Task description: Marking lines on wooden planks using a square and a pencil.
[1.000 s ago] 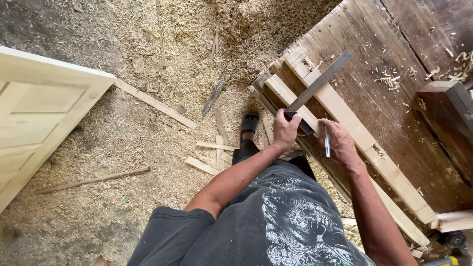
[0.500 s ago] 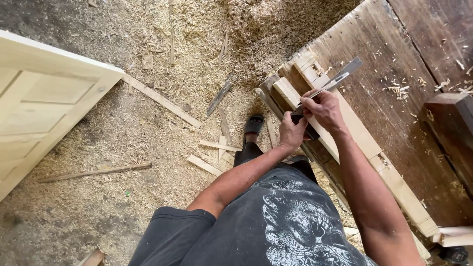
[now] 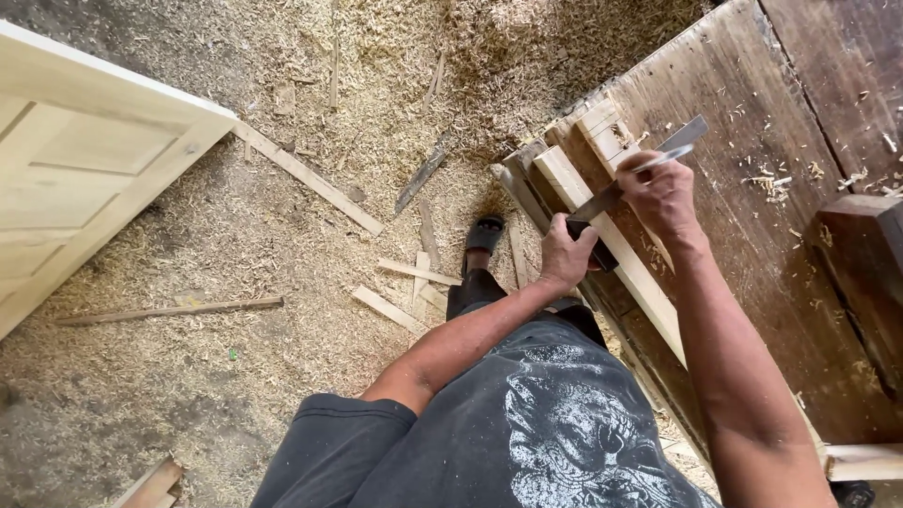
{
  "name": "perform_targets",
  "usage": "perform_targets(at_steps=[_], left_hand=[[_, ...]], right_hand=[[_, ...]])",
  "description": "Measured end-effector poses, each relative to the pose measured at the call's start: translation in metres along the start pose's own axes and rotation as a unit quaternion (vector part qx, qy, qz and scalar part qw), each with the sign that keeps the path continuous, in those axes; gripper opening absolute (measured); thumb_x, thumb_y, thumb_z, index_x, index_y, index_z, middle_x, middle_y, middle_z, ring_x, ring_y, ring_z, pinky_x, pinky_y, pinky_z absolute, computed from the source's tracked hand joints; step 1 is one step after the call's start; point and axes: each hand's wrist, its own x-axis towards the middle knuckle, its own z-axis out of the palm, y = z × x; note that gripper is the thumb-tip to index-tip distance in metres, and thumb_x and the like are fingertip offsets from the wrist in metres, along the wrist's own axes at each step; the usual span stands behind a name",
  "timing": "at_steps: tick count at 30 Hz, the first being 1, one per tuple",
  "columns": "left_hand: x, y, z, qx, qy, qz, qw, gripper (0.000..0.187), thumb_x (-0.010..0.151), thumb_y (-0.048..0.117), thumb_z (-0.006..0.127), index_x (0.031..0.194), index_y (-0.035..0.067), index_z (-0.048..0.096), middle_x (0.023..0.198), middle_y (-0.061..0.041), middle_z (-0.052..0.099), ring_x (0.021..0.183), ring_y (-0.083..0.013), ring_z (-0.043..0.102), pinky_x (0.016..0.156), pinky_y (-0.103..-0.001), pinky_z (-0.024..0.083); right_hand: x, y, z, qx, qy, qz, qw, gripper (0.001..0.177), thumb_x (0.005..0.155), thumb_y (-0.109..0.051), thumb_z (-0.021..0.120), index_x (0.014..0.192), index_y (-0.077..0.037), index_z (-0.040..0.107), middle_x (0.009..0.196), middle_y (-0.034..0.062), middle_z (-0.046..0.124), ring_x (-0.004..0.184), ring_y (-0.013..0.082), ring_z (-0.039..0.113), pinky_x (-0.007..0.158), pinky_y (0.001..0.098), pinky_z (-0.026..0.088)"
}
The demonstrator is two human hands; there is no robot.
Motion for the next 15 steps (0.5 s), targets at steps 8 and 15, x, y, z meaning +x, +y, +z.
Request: perform_targets(at_steps=[8,15], left_hand=[[0.012,-0.016,-0.018,0.071,-0.021,0.03,0.997,0.034,0.1,0.033,0.071,0.105,0.001,0.061,0.084,-0.009,0.068,0.063,-0.0174,0.066,0.05,-0.031,0.059],[0.025,0.011,-0.031,-0.017,0.038,0.073,0.996,0.028,0.094,0.028,0.074,0.1,0.001,0.07,0.079,-0.007,0.074,0.065,-0.0117,0.069,0.055,-0.028,0.058]], right_hand=[[-0.01,-0.001,0.008,0.112,0.058,0.01,0.992,0.009,0.1,-0.006,0.068,0.105,0.0,0.073,0.092,0.0118,0.076,0.082,0.0142,0.076,0.071,0.0252,0.066],[-0.027,-0.013,0.02,0.162,0.043,0.064,0.984,0.007,0.097,-0.006,0.072,0.101,-0.001,0.074,0.089,0.0096,0.076,0.075,0.0119,0.072,0.066,0.0243,0.062]])
